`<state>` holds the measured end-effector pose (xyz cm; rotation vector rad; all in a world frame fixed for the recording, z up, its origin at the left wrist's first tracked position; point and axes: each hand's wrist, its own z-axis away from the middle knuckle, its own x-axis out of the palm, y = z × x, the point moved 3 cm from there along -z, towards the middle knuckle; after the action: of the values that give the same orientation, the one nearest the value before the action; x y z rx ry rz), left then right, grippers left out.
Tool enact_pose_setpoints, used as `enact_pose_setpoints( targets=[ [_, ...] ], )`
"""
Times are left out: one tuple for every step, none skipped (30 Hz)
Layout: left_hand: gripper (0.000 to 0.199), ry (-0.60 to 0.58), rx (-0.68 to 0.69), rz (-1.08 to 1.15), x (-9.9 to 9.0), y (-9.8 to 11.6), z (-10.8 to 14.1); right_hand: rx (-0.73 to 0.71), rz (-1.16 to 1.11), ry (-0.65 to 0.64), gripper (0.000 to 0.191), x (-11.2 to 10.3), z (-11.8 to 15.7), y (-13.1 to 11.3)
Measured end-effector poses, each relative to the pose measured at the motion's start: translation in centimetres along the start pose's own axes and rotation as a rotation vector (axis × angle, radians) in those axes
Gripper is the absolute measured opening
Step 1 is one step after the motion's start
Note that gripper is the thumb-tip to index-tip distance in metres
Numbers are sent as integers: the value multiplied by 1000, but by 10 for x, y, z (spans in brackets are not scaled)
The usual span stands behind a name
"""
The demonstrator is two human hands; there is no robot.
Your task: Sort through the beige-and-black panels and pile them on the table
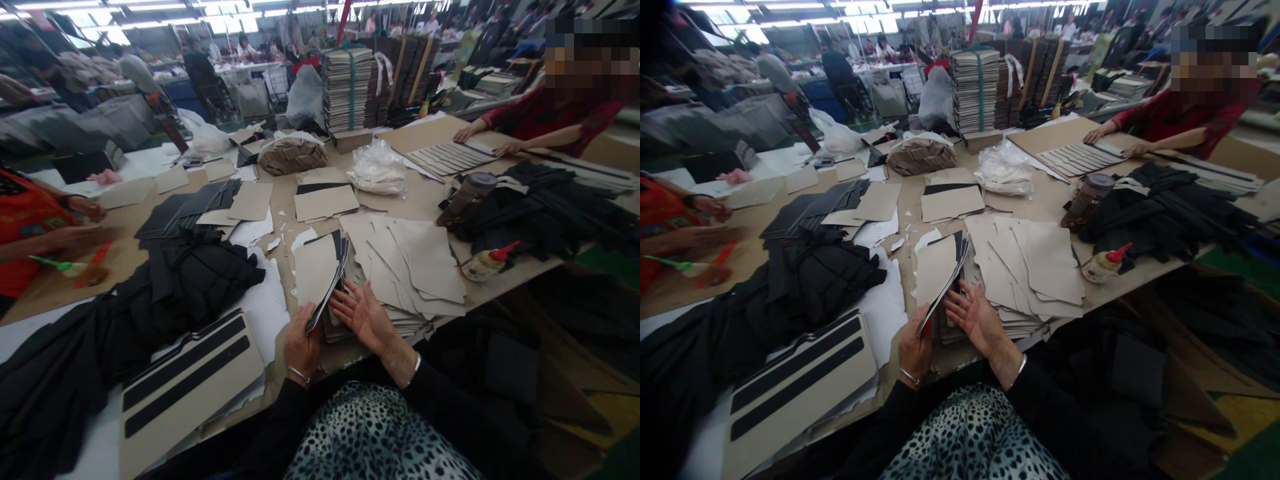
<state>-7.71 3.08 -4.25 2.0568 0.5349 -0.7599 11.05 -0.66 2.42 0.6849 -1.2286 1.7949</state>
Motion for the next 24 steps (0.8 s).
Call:
enact_pose_setpoints(
  targets=[
    [43,2,-3,0,0,0,0,-1,-8,1,62,0,0,0],
    [43,5,-7,0,0,0,0,0,-15,2,62,0,-1,1],
    [43,6,-11,-1,0,0,1,3,-21,3,62,0,-1,1],
    [43,7,-11,-1,0,0,1,6,-28,2,62,0,-2,2],
    [42,6,-10,-3,0,-1,1,8,-34,0,62,0,-2,3],
    [42,6,-7,-5,0,-1,1,8,-43,-3,61,0,-2,3],
    [42,6,-3,-7,0,-1,1,6,-53,-4,61,0,-3,4],
    [42,4,2,-9,1,-1,1,5,-67,-5,61,0,-3,5],
    [42,1,6,-11,1,-1,1,6,-82,-4,61,0,-3,5],
    [42,0,8,-12,1,-1,1,9,-98,-3,61,0,-4,6],
    [42,0,9,-12,1,-1,0,13,-114,-3,61,-1,-4,6],
    [42,1,11,-12,1,-1,0,17,-129,-4,62,-1,-4,7],
    [42,4,10,-13,0,-1,0,21,-141,-6,63,0,-4,7],
    [41,9,10,-13,0,-1,0,24,-150,-9,63,0,-4,7],
    [41,11,11,-13,0,-1,0,27,-154,-10,63,0,-4,7],
    [41,12,11,-12,0,-1,0,29,-156,-11,63,1,-4,7],
    [41,13,11,-11,0,-1,0,29,-154,-11,63,1,-4,7],
    [41,13,11,-10,0,-1,0,27,-151,-10,63,1,-4,7],
    [41,13,10,-8,0,-1,0,26,-148,-11,63,1,-4,7],
    [41,11,8,-6,1,-1,0,23,-146,-13,63,2,-4,7],
    [41,10,5,-5,1,-1,1,20,-144,-14,63,2,-4,7],
    [42,8,2,-4,1,-1,1,17,-143,-16,63,2,-4,7],
    [42,8,-1,-2,1,-1,1,14,-143,-18,63,2,-4,7],
    [43,8,-4,0,1,-1,1,13,-143,-20,63,2,-4,7]
  ],
)
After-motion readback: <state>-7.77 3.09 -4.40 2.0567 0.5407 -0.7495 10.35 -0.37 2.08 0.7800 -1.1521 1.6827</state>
